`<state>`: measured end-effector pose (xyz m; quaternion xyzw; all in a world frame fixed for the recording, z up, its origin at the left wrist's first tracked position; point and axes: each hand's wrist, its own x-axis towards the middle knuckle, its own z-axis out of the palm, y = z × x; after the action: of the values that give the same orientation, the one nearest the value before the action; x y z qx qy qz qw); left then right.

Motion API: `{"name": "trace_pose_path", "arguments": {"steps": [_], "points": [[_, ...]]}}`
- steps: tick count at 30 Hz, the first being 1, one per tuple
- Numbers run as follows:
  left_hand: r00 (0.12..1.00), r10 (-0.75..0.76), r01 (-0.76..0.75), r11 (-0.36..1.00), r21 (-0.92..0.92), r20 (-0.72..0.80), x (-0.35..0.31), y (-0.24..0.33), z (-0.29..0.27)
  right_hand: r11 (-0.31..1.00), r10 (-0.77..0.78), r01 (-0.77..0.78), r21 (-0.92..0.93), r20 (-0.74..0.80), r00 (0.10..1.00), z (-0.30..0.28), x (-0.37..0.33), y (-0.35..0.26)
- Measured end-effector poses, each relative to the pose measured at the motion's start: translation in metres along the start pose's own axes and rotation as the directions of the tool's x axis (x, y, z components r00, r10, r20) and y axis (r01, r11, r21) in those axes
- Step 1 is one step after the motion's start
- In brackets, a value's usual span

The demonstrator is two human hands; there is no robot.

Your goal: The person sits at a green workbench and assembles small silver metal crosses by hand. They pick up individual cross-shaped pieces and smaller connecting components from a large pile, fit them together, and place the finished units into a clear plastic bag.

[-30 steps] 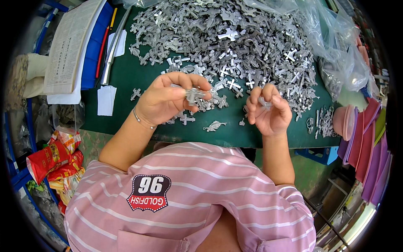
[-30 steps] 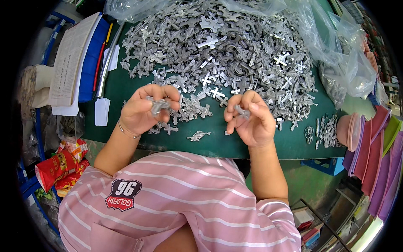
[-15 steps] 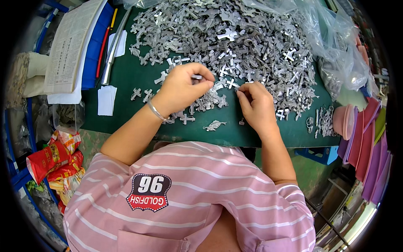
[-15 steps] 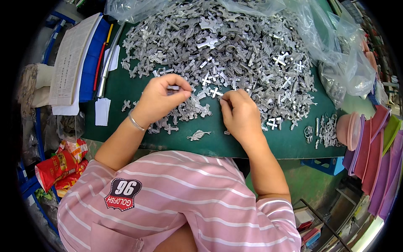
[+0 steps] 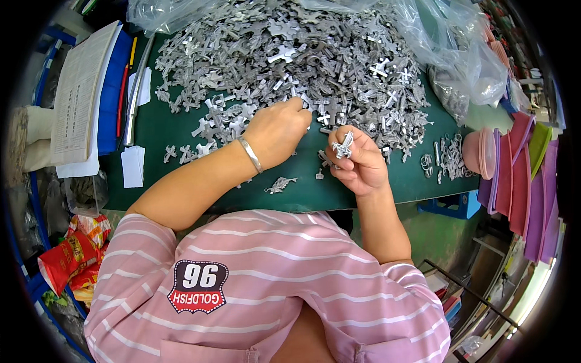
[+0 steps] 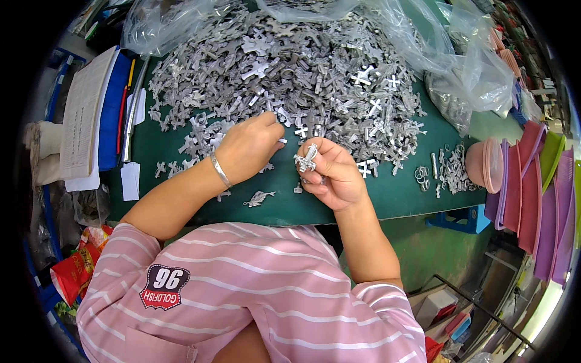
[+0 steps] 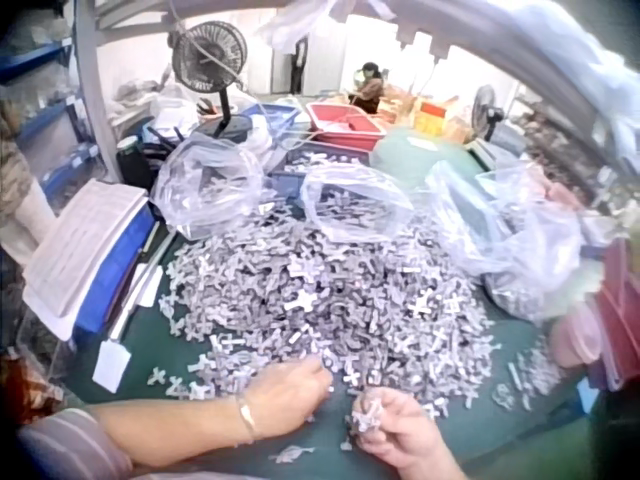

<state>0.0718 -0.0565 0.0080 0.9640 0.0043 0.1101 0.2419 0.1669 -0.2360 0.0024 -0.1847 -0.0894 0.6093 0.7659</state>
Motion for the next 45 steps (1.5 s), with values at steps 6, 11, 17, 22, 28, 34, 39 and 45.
{"name": "trace_pose_path", "arguments": {"steps": [6, 11, 17, 22, 28, 34, 39, 45], "points": [[0.999, -0.019, 0.01, 0.963, -0.27, -0.032, -0.002, -0.006, 0.003, 1.0, -0.013, 0.014, 0.024, -0.015, 1.0, -0.002, -0.003, 0.001], [0.949, -0.287, 0.294, 0.663, -0.688, 0.128, -0.011, -0.004, -0.008, 0.996, -0.08, 0.08, 0.05, 0.0, 0.997, -0.002, -0.006, 0.0], [0.9, -0.419, 0.375, 0.612, -0.696, 0.116, -0.018, -0.003, -0.019, 0.858, -0.169, 0.003, -0.513, -0.278, 0.946, 0.007, -0.021, -0.023], [0.983, -0.181, 0.143, 0.872, -0.468, -0.037, -0.011, -0.003, -0.008, -0.319, -0.416, -0.253, -0.913, -0.105, 0.903, 0.021, -0.018, 0.011], [0.995, -0.055, 0.036, 0.977, -0.209, -0.087, 0.015, 0.013, 0.026, -0.309, -0.481, -0.275, -0.91, -0.1, 0.871, 0.013, -0.016, 0.019], [0.998, -0.055, 0.034, 0.918, -0.394, -0.042, 0.021, 0.016, 0.022, 0.845, -0.197, -0.065, -0.531, -0.422, 0.885, 0.009, -0.032, 0.0], [0.95, -0.283, 0.279, 0.586, -0.761, 0.13, 0.01, 0.016, 0.006, 0.988, -0.116, 0.091, -0.127, -0.207, 0.971, 0.001, -0.031, 0.001], [0.812, -0.37, 0.513, 0.083, -0.855, 0.451, -0.012, 0.028, -0.026, 0.991, -0.131, 0.124, -0.059, -0.142, 0.981, -0.004, -0.027, 0.002]]}}
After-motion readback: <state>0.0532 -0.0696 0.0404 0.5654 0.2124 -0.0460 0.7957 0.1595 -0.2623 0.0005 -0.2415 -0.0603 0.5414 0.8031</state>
